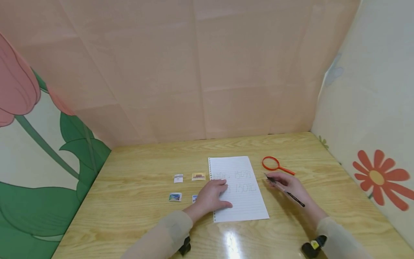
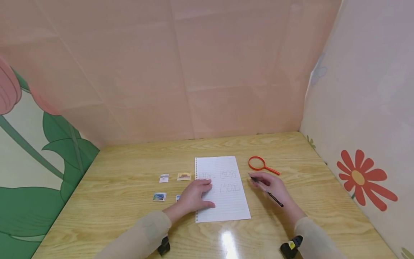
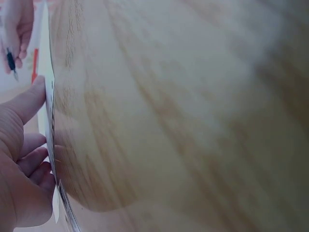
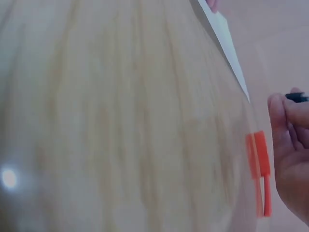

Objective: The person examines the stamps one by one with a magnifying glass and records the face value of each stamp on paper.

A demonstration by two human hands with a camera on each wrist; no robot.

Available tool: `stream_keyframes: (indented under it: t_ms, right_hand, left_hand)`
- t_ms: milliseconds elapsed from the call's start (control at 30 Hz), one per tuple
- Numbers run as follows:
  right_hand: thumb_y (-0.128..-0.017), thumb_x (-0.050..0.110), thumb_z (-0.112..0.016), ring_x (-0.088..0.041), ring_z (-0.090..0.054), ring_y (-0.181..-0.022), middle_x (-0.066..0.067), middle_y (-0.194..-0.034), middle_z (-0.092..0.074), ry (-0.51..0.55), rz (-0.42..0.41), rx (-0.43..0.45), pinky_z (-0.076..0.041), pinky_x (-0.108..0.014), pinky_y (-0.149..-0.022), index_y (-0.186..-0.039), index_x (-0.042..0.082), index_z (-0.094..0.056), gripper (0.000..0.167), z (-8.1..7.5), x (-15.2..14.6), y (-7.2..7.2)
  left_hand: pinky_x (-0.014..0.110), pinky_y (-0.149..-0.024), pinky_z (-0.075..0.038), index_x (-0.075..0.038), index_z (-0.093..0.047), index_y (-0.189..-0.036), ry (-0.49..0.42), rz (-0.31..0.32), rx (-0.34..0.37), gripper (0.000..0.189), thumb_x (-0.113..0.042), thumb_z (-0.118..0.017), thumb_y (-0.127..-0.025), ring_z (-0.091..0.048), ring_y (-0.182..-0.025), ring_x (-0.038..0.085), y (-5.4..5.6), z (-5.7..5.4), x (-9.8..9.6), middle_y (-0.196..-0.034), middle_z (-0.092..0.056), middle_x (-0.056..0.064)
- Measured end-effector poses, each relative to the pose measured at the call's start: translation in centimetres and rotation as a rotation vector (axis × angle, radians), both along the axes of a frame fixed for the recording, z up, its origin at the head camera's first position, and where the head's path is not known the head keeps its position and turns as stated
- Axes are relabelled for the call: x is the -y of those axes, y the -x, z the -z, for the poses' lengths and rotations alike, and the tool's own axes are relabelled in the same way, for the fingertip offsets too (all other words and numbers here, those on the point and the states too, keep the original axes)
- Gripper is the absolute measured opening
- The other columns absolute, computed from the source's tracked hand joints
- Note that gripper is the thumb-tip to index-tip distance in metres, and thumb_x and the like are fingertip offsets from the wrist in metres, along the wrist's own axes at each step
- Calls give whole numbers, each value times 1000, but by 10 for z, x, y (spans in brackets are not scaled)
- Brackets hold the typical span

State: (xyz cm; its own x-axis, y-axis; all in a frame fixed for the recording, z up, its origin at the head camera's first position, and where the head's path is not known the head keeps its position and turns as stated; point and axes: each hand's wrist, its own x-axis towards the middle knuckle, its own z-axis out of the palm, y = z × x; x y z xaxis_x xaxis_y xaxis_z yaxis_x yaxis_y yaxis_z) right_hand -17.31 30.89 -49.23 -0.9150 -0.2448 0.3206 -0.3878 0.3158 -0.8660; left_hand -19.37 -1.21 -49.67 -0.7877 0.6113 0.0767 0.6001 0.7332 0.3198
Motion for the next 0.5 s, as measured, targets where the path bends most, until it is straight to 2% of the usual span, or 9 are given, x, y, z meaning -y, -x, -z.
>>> stream_keyframes:
  t_ms: [67,133,300,400,500]
  right_hand:
    - [-95,-13,-53,-12,-69,-93,-26,-109,-68,88,-75,50,-58,-23,-76,-122,-25,-51,29,1,-5,1]
    - [-98,-12,-49,-13,-69,-92,-23,-108,-69,150,-103,94,-58,-24,-76,-125,-27,-46,31,4,-8,2]
    - [-104,4,-49,-16,-69,-93,-15,-115,-69,302,-36,340,-58,-25,-79,-134,-20,-45,39,2,-7,-1]
    - [-103,13,-53,-14,-67,-94,-10,-118,-69,275,9,406,-57,-25,-77,-138,-12,-49,43,1,-9,-2]
    - [-101,18,-60,-11,-65,-89,-7,-119,-70,170,60,392,-56,-23,-72,-136,-7,-53,44,3,-14,-3]
  left_hand:
    - [32,-112,-36,-7,-64,-131,2,-2,1,71,-50,-81,-78,-47,-133,23,0,0,0,-144,-53,5]
    - [32,-112,-35,-7,-64,-131,1,-4,4,71,-51,-81,-78,-47,-133,23,1,1,0,-145,-53,5]
    - [32,-112,-35,-7,-63,-132,-5,-9,11,72,-51,-81,-78,-46,-133,23,1,2,-1,-145,-52,5]
    - [32,-112,-35,-7,-63,-132,-6,-11,11,72,-52,-81,-78,-46,-133,23,1,3,0,-145,-52,4]
    - [32,-112,-35,-7,-63,-132,-5,-10,10,72,-52,-81,-78,-46,-133,23,2,3,0,-145,-52,4]
